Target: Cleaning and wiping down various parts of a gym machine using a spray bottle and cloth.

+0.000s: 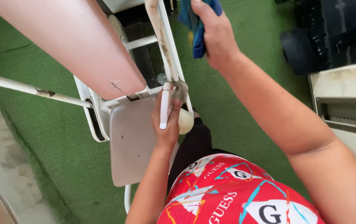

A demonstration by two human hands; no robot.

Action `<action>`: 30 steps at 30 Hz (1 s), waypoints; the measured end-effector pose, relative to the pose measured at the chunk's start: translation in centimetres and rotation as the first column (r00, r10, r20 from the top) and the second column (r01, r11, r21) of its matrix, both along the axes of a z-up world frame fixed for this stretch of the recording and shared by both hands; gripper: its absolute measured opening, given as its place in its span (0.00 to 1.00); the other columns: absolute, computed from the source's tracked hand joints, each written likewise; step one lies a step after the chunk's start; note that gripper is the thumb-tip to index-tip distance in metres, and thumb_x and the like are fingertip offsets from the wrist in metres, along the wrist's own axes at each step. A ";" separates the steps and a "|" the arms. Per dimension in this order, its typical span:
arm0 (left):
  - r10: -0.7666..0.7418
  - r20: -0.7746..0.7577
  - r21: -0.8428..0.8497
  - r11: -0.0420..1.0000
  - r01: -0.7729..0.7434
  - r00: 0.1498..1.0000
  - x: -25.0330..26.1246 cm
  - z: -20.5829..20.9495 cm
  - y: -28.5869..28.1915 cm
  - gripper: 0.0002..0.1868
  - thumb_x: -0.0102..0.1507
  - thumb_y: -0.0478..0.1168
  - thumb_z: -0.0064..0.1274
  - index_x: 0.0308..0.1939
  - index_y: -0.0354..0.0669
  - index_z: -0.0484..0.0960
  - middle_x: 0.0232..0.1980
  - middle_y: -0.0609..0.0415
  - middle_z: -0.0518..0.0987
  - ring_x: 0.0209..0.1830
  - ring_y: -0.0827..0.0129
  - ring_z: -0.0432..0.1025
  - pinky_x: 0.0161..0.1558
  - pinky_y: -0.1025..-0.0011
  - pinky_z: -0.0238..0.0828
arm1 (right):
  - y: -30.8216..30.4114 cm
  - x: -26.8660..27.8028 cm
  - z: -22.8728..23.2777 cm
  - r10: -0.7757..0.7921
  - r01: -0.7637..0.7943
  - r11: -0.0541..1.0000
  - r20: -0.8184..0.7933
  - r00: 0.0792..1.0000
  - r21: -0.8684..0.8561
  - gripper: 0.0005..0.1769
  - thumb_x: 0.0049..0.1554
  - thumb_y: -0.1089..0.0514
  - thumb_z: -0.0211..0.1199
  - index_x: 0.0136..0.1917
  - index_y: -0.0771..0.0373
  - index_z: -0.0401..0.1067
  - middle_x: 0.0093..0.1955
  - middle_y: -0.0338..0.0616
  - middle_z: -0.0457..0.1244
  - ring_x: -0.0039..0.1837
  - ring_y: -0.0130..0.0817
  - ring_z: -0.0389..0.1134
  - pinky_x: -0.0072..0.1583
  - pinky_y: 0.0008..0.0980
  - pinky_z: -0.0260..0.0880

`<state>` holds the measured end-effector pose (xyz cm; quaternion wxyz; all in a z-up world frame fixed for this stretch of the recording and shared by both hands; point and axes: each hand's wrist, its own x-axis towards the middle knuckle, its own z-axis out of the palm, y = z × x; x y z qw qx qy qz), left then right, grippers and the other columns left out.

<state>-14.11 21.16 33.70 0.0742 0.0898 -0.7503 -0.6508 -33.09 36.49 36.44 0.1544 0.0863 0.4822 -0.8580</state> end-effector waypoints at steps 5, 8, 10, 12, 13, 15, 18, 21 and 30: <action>0.036 -0.047 -0.038 0.999 -0.038 0.998 -3.4 0.8 -1.4 0.21 0.71 0.42 0.54 0.66 0.36 0.75 0.56 0.50 0.82 0.55 0.69 0.76 0.58 0.70 0.73 | -3.0 -6.3 -2.5 0.109 0.317 0.772 -0.606 0.788 0.551 0.17 0.71 0.44 0.62 0.58 0.60 0.69 0.51 0.42 0.61 0.52 0.37 0.60 0.56 0.41 0.60; 0.038 -0.007 0.004 0.999 -0.038 0.999 -4.6 0.6 -1.9 0.21 0.71 0.43 0.54 0.65 0.36 0.75 0.56 0.51 0.82 0.55 0.69 0.76 0.57 0.70 0.73 | -4.7 -6.8 -0.7 0.413 0.702 0.304 -0.753 0.512 0.644 0.16 0.67 0.45 0.63 0.62 0.53 0.70 0.59 0.46 0.62 0.59 0.45 0.63 0.60 0.46 0.58; 0.034 -0.005 0.037 0.999 -0.033 0.999 -5.3 0.6 -2.2 0.21 0.72 0.43 0.54 0.65 0.36 0.75 0.56 0.50 0.82 0.56 0.69 0.75 0.58 0.70 0.72 | -4.9 -7.1 0.5 0.607 0.845 0.091 -0.702 0.372 0.527 0.17 0.64 0.47 0.63 0.65 0.49 0.71 0.61 0.47 0.60 0.62 0.49 0.61 0.61 0.49 0.55; 0.023 0.126 -0.004 1.000 -0.023 0.992 -6.0 1.0 -2.5 0.22 0.69 0.44 0.55 0.65 0.38 0.76 0.49 0.54 0.83 0.44 0.73 0.75 0.49 0.72 0.74 | -4.6 -7.9 1.0 0.725 0.902 0.069 -0.643 0.249 0.427 0.28 0.58 0.42 0.68 0.68 0.53 0.70 0.60 0.48 0.62 0.61 0.46 0.63 0.60 0.48 0.54; 0.025 0.131 -0.003 1.000 -0.025 0.991 -6.1 0.9 -2.6 0.22 0.69 0.44 0.55 0.65 0.38 0.76 0.49 0.54 0.83 0.44 0.73 0.75 0.49 0.72 0.74 | -3.4 -8.7 -0.2 0.726 0.900 0.071 -0.641 0.250 0.431 0.28 0.58 0.42 0.68 0.68 0.53 0.70 0.60 0.48 0.62 0.61 0.46 0.63 0.60 0.48 0.54; 0.010 0.063 0.041 0.999 -0.013 0.998 -6.2 0.7 -3.0 0.22 0.70 0.44 0.55 0.65 0.37 0.76 0.50 0.55 0.82 0.45 0.74 0.74 0.50 0.72 0.74 | -1.3 -10.3 -2.5 0.773 0.808 0.102 -0.558 0.303 0.580 0.26 0.59 0.39 0.69 0.61 0.56 0.74 0.50 0.43 0.63 0.56 0.45 0.64 0.59 0.49 0.55; 0.031 0.083 0.024 0.999 -0.034 0.996 -6.0 0.6 -3.5 0.23 0.69 0.44 0.55 0.65 0.38 0.75 0.49 0.55 0.82 0.44 0.75 0.75 0.49 0.72 0.75 | -0.3 -11.3 -3.0 0.722 0.775 0.026 -0.548 0.421 0.631 0.16 0.58 0.42 0.66 0.47 0.55 0.73 0.46 0.41 0.64 0.51 0.43 0.65 0.60 0.48 0.57; 0.055 0.114 0.029 0.998 -0.059 0.992 -5.8 0.4 -3.9 0.22 0.69 0.43 0.56 0.65 0.38 0.76 0.47 0.55 0.82 0.43 0.75 0.75 0.47 0.72 0.75 | -2.9 -11.2 -2.5 0.687 0.716 -0.098 -0.474 0.551 0.691 0.21 0.60 0.38 0.67 0.39 0.55 0.72 0.41 0.39 0.65 0.46 0.41 0.65 0.52 0.47 0.56; 0.126 0.178 -0.020 0.992 -0.125 0.976 -5.5 -0.1 -4.3 0.19 0.69 0.39 0.55 0.62 0.36 0.79 0.49 0.53 0.82 0.43 0.74 0.73 0.46 0.72 0.73 | -12.0 -10.5 -3.9 0.765 0.513 -0.506 0.085 0.639 0.694 0.25 0.52 0.36 0.65 0.46 0.59 0.76 0.39 0.44 0.66 0.46 0.44 0.66 0.50 0.51 0.61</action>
